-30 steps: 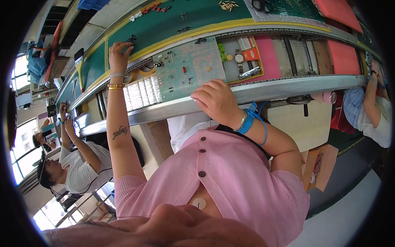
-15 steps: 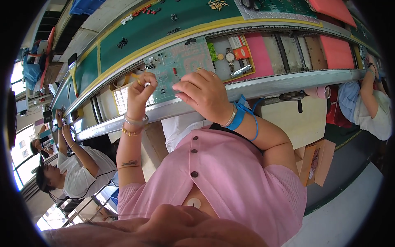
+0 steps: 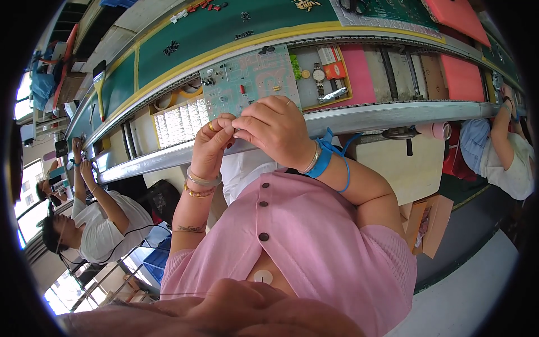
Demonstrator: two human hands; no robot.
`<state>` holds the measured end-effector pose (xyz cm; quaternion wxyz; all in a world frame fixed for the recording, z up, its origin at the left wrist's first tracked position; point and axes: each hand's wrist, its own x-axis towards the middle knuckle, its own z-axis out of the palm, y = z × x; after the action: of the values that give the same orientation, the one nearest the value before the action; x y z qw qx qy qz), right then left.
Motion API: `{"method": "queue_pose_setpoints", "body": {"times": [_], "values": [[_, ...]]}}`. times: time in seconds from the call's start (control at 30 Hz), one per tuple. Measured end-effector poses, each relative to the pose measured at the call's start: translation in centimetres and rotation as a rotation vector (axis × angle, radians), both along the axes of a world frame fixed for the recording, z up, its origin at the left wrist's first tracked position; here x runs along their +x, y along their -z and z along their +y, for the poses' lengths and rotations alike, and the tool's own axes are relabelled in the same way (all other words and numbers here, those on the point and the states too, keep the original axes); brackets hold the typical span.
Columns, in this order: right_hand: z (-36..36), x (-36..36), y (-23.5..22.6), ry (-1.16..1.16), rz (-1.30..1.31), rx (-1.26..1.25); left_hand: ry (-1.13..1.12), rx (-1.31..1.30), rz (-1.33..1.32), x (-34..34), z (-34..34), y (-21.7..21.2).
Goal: The recorder is assembling small electronic components onto a printed circuit board on a production line.
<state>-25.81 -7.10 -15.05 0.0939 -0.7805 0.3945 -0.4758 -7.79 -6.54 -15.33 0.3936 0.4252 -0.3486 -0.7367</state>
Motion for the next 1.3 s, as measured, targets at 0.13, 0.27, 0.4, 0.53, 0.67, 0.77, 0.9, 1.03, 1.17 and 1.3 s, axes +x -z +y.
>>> {"method": "queue_pose_setpoints", "body": {"times": [0.13,0.27,0.4,0.53,0.67,0.77,0.9,1.03,1.17,1.3], "values": [[0.5,-0.3,-0.1,-0.078,-0.149,0.183,-0.133,-0.870,-0.598,0.3,0.6,-0.6],[1.3,-0.3,0.2,-0.251,-0.309,0.467,-0.130,-1.407,-0.999,1.1,1.3,-0.8],[2.2,0.0,0.1,-0.344,-0.364,0.592,-0.104,-1.593,-1.007,2.2,2.1,-0.5],[2.5,0.2,0.6,-0.444,-0.481,0.784,-0.097,-1.688,-1.002,2.5,2.4,-0.1],[2.6,0.3,1.0,-0.533,-0.581,0.932,-0.133,-1.682,-0.993,2.5,2.6,0.1],[2.0,-0.1,0.4,-0.416,-0.348,0.793,-0.142,-1.488,-1.077,2.0,1.8,-0.5],[1.5,-1.0,1.0,-0.057,0.042,0.341,-0.075,-0.944,-1.227,2.9,-2.4,-0.1],[1.9,-1.7,2.5,0.051,0.182,0.287,0.031,-0.944,-1.240,3.6,-4.2,0.8],[2.1,-2.0,3.7,0.055,0.211,0.273,0.088,-1.004,-1.344,3.2,-4.7,0.5],[2.1,-1.9,3.7,0.048,0.210,0.269,0.107,-1.009,-1.361,3.0,-4.7,0.4]]}}
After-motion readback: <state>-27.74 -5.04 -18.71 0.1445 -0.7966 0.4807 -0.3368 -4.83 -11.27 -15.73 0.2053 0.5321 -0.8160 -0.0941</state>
